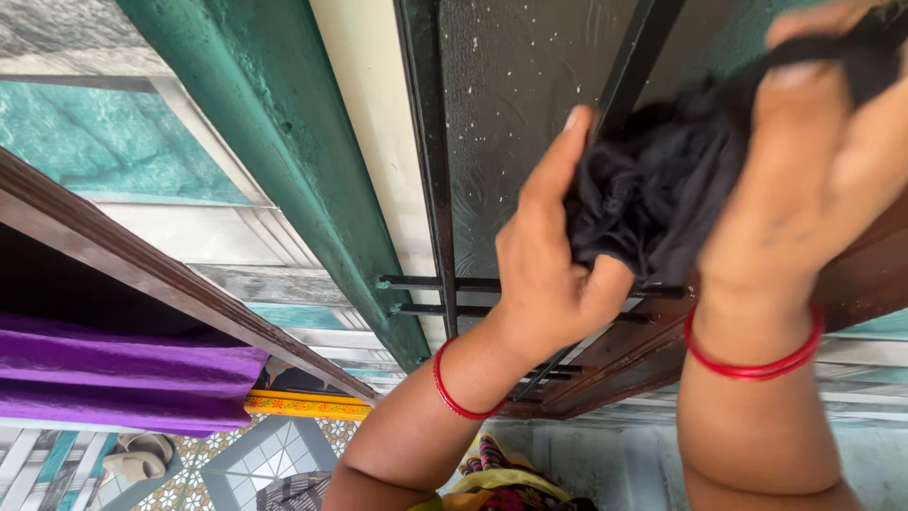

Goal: The person cleans the metal bars and the glass of a window frame by hand using a dark cloth.

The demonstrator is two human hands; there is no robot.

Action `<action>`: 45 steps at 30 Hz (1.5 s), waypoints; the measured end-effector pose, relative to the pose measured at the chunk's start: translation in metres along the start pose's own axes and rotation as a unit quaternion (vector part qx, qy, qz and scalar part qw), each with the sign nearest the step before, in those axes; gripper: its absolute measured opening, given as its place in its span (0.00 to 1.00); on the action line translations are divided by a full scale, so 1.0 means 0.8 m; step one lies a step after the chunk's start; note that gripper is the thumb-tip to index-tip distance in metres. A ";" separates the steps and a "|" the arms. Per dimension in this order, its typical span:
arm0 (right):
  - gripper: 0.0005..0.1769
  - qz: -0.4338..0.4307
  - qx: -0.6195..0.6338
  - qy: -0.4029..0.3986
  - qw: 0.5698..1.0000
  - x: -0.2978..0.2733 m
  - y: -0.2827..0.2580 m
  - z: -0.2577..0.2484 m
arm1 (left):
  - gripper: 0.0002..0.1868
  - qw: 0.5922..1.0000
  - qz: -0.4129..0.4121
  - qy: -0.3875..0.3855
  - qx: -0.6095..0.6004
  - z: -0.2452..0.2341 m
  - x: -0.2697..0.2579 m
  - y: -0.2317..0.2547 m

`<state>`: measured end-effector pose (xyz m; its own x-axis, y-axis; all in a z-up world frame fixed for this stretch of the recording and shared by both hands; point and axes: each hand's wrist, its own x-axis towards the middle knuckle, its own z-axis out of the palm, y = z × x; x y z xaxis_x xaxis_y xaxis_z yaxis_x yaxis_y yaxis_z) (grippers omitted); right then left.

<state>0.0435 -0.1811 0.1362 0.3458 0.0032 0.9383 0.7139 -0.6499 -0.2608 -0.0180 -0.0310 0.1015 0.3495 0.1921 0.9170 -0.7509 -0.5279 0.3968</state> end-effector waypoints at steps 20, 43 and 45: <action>0.21 0.119 0.196 -0.033 0.973 -0.160 -0.004 0.028 | 0.32 0.986 0.011 -0.148 0.069 -0.026 -0.086 -0.040; 0.28 0.145 0.206 -0.090 0.964 -0.122 -0.007 0.018 | 0.19 0.982 0.009 -0.175 0.072 -0.027 -0.091 -0.043; 0.28 0.120 0.172 -0.120 0.970 -0.129 -0.009 0.006 | 0.17 0.987 0.001 -0.160 0.032 -0.026 -0.090 -0.041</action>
<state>0.0054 -0.1734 0.0405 0.6301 0.0871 0.7716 0.7417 -0.3616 -0.5649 -0.0301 -0.0101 0.0236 0.5152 -0.0753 0.8537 -0.7184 -0.5811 0.3823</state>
